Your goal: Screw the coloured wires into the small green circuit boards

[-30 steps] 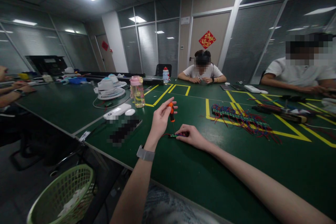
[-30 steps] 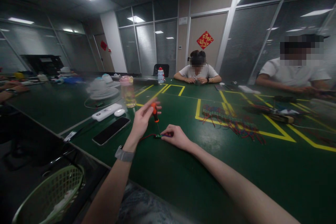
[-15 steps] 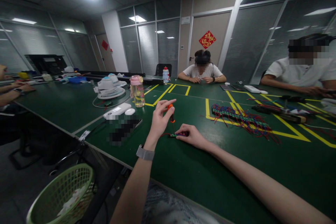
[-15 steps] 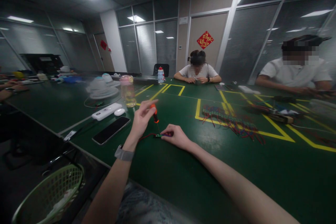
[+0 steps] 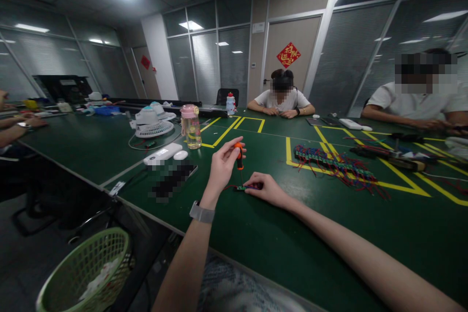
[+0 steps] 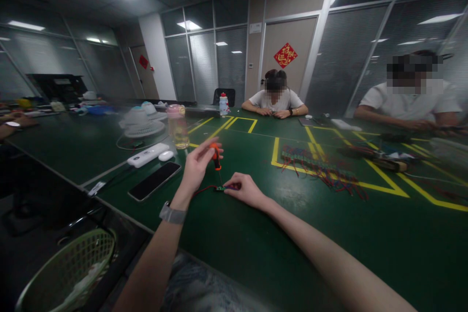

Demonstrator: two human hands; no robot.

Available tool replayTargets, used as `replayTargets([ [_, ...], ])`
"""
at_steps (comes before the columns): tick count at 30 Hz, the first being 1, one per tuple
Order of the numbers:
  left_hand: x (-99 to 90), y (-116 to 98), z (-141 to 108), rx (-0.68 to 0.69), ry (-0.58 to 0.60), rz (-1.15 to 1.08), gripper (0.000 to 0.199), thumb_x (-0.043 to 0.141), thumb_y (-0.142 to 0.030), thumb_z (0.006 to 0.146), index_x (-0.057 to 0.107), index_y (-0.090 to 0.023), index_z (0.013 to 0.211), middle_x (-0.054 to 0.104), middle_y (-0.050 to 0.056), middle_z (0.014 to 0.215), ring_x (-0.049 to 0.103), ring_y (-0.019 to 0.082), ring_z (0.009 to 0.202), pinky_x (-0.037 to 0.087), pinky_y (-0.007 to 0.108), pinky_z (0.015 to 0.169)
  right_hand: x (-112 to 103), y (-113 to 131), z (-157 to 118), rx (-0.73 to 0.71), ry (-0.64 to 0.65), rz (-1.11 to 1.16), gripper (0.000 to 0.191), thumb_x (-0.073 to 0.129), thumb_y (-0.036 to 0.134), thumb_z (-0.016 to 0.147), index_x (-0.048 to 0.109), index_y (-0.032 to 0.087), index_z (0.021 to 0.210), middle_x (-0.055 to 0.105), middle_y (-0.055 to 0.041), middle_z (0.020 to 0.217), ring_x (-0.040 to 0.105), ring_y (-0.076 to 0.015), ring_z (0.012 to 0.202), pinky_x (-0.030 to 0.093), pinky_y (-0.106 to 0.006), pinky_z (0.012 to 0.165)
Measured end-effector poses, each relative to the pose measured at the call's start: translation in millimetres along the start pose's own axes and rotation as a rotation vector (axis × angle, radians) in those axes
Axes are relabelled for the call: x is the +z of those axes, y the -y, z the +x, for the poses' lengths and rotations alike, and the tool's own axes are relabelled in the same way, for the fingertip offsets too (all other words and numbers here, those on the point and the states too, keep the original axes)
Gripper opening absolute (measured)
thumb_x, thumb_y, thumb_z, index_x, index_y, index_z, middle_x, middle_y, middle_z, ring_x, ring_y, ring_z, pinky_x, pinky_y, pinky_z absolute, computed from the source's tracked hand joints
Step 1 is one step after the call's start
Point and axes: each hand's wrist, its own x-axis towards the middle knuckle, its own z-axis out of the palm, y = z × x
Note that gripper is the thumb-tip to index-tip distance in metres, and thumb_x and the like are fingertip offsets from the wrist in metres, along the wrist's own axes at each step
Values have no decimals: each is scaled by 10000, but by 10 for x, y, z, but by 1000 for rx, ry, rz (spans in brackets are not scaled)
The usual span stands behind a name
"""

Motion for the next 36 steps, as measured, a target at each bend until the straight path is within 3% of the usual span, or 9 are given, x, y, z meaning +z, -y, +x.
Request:
replayTargets([
  [4,-1,-10,-5,55,-47,109,264,607,-292,814,673,-216,1059,575,60,1089,579,165,990,498,259,813,4,0,2,1,-4,2,147,688,234,755,743,164,872,576,-24,741,516,-126,645,401,-238,583],
  [7,5,0,-8,14,13,-20,305,521,-292,869,621,-237,1152,548,68,1212,585,175,1027,504,302,848,8,-8,3,-2,-6,11,147,688,236,754,742,170,873,579,-23,746,520,-126,650,408,-238,592],
  [11,4,23,-3,-3,-33,-7,333,598,-294,821,624,-216,1143,622,60,1035,623,153,880,517,301,805,9,-17,2,-1,-2,20,149,685,246,757,741,171,873,580,-24,756,523,-127,654,410,-238,590],
  [14,-2,24,4,61,-92,124,275,632,-297,793,674,-219,1054,586,57,1054,588,154,940,501,266,811,5,-18,0,4,-4,16,150,689,251,754,742,167,868,579,-25,750,524,-130,656,409,-241,591],
  [18,9,21,2,-5,2,-17,339,510,-323,876,595,-220,1187,601,73,1094,621,156,907,523,311,806,7,-25,2,3,-1,14,150,687,247,756,743,169,871,581,-26,755,525,-129,658,414,-243,600],
  [21,10,17,-2,21,-40,48,330,610,-317,815,634,-210,1125,619,54,982,622,143,838,521,294,792,15,-37,5,5,-1,7,153,689,245,752,743,172,876,577,-24,753,521,-128,655,413,-241,597],
  [27,-1,13,3,32,14,7,318,482,-309,892,604,-239,1177,549,74,1217,589,176,1022,500,328,868,23,-49,0,3,-4,18,163,694,244,749,743,168,884,581,-26,757,521,-127,652,413,-240,597],
  [32,-14,24,3,72,-97,152,292,647,-309,782,669,-220,1060,591,48,987,591,150,890,504,278,794,21,-40,2,-4,-7,7,160,693,251,754,745,169,881,570,-22,741,519,-127,654,408,-237,593],
  [36,-14,19,-1,51,-36,98,305,535,-310,862,623,-253,1148,546,60,1162,570,164,1012,498,285,830,16,-31,2,-4,-4,8,155,688,254,759,743,174,879,585,-26,759,526,-129,662,416,-241,603],
])
